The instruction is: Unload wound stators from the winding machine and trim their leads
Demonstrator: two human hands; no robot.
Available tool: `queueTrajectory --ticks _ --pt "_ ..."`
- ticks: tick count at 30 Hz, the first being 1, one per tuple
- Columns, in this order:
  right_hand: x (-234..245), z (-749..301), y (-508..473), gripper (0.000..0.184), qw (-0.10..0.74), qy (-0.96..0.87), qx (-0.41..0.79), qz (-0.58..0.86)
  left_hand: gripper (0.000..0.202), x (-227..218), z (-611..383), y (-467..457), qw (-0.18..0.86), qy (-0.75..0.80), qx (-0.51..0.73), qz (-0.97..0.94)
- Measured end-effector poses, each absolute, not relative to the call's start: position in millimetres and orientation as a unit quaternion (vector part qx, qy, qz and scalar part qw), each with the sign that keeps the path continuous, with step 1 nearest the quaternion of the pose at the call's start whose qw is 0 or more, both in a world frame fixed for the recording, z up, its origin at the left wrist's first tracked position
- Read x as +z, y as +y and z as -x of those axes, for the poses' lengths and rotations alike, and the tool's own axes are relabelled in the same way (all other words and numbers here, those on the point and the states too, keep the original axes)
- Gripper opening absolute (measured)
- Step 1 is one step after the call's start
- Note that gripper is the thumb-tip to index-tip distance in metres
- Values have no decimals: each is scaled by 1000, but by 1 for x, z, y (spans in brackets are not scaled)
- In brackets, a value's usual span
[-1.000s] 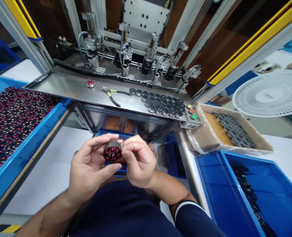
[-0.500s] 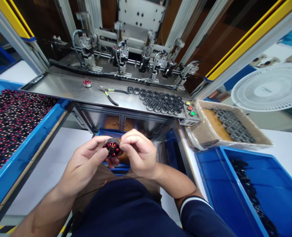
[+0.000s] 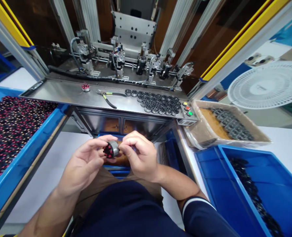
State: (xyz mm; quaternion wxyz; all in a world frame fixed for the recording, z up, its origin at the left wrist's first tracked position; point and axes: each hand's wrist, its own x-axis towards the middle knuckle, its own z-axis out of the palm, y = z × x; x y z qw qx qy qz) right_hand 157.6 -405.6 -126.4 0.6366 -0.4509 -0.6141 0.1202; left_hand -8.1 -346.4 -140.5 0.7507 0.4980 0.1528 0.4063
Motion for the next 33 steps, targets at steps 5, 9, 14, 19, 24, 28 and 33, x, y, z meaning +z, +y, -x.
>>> queueTrajectory --ticks 5,9,14,19,24,28,33 --pt "-124 -157 -406 15 635 -599 157 462 27 -144 8 -351 697 127 477 -520" --pt "-126 -160 -406 12 628 -648 116 414 38 -142 4 -353 712 140 488 -486" --pt "-127 -168 -410 7 597 -701 28 389 43 -138 1 -354 809 173 296 -478" --pt "-126 -166 -416 9 596 -692 24 406 26 -145 4 -356 803 175 316 -475" --pt "-129 -153 -418 13 662 -582 143 451 29 -149 3 -359 735 162 393 -528" --pt "-135 -148 -418 21 679 -479 320 456 31 -143 0 -363 621 183 475 -596" --pt "-146 -145 -415 35 649 -339 546 407 49 -141 1 -371 535 201 534 -623"
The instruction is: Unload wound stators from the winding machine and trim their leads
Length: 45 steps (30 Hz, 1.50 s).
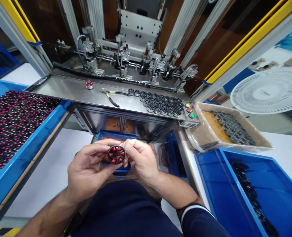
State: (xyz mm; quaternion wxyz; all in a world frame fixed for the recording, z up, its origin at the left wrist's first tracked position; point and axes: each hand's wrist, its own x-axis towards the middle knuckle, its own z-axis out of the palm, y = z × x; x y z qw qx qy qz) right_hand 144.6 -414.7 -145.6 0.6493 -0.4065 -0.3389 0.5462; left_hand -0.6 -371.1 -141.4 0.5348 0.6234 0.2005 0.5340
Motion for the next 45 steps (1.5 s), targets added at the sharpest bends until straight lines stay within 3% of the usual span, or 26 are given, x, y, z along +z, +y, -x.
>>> queueTrajectory --ticks 8,37,41,45 --pt "-151 -141 -414 39 644 -252 604 396 62 -146 2 -372 546 190 533 -618" --pt "-146 -140 -416 30 657 -327 556 389 56 -154 9 -370 543 167 525 -634" --pt "-142 -141 -414 26 672 -393 479 405 53 -158 9 -371 528 174 538 -634" --pt "-135 -152 -410 16 673 -542 269 425 53 -156 13 -370 579 173 516 -608"
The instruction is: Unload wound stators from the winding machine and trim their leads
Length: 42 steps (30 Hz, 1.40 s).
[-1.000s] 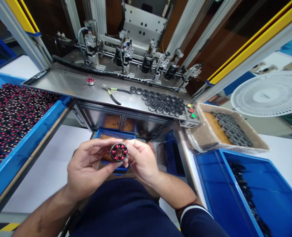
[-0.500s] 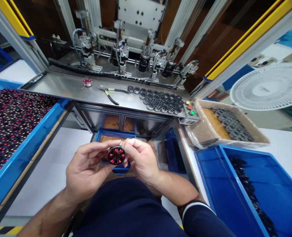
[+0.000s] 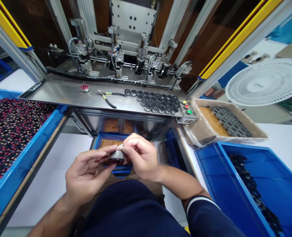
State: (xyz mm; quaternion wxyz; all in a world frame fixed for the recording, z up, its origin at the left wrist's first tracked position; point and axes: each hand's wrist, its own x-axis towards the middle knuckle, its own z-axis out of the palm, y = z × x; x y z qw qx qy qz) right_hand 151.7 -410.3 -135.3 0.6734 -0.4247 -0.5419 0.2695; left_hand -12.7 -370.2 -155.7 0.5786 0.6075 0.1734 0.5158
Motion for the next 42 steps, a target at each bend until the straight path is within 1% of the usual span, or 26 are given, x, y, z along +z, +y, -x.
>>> queueTrajectory --ticks 2,4,5,7,9,10,12,16,18,22,24,27,32,34,38,40,42 --pt "-132 -159 -410 14 641 -637 138 406 59 -153 14 -366 644 139 490 -570" --pt "-130 -166 -410 12 594 -710 35 376 68 -151 13 -359 727 111 439 -516" --pt "-129 -169 -411 11 572 -736 1 363 65 -150 11 -356 772 112 394 -485" --pt "-128 -173 -411 11 539 -767 -45 344 48 -148 8 -352 857 123 264 -425" --pt "-128 -176 -412 9 534 -778 -66 325 42 -146 5 -351 903 129 158 -378" --pt "-128 -177 -412 8 536 -780 -73 315 40 -144 4 -351 911 134 138 -364" --pt "-128 -179 -412 6 538 -783 -89 298 34 -140 3 -354 908 159 150 -357" --pt "-126 -184 -413 10 526 -792 -81 299 37 -136 4 -358 877 197 224 -375" --pt "-124 -187 -413 19 527 -789 -53 311 36 -137 4 -359 859 198 260 -395" --pt "-122 -192 -412 49 556 -770 6 315 38 -140 6 -360 831 197 294 -429" --pt "-122 -193 -410 55 564 -764 24 311 38 -141 7 -361 825 200 296 -439" --pt "-122 -191 -409 47 561 -766 30 312 38 -142 8 -362 822 198 296 -443" --pt "-121 -188 -411 18 549 -772 2 321 36 -141 5 -362 834 192 299 -422" --pt "-119 -187 -412 9 539 -777 -19 326 34 -141 5 -362 838 185 300 -415" --pt "-116 -180 -417 4 527 -771 -51 354 36 -141 6 -362 838 176 300 -421" --pt "-113 -176 -419 1 522 -761 -38 384 40 -142 7 -362 824 164 325 -435" --pt "-110 -173 -420 3 524 -743 -11 416 41 -143 8 -362 808 134 359 -447"
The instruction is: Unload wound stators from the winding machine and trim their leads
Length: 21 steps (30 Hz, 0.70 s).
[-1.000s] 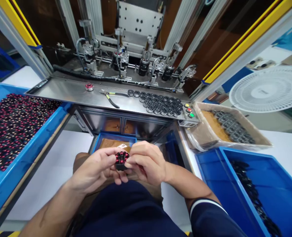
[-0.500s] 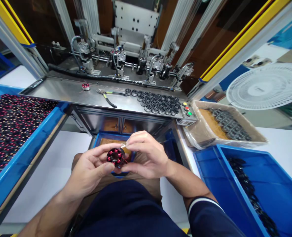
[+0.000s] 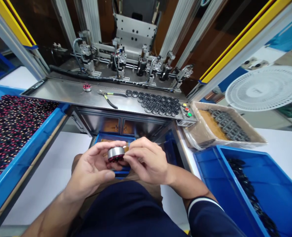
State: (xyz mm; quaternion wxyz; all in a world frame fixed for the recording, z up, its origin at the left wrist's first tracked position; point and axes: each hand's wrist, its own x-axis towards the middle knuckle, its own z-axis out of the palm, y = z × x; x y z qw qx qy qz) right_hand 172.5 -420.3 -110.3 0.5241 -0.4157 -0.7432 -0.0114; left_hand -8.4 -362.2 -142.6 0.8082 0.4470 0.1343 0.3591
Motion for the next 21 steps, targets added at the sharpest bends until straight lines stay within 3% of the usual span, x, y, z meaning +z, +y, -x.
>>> queueTrajectory --ticks 3,6,10,12,16,21 --pt "-107 -170 -418 6 538 -729 41 421 33 -143 10 -360 801 86 398 -439" --pt "-103 -170 -415 7 540 -748 72 378 38 -143 8 -355 809 89 404 -418" --pt "-95 -174 -414 7 514 -783 60 345 58 -141 3 -349 887 79 186 -414" --pt "-91 -176 -416 6 493 -795 50 348 58 -140 1 -349 905 52 108 -408" --pt "-83 -177 -422 5 475 -789 17 390 23 -137 3 -357 885 81 225 -400" --pt "-79 -171 -421 6 508 -749 41 425 33 -134 8 -360 834 64 397 -378"
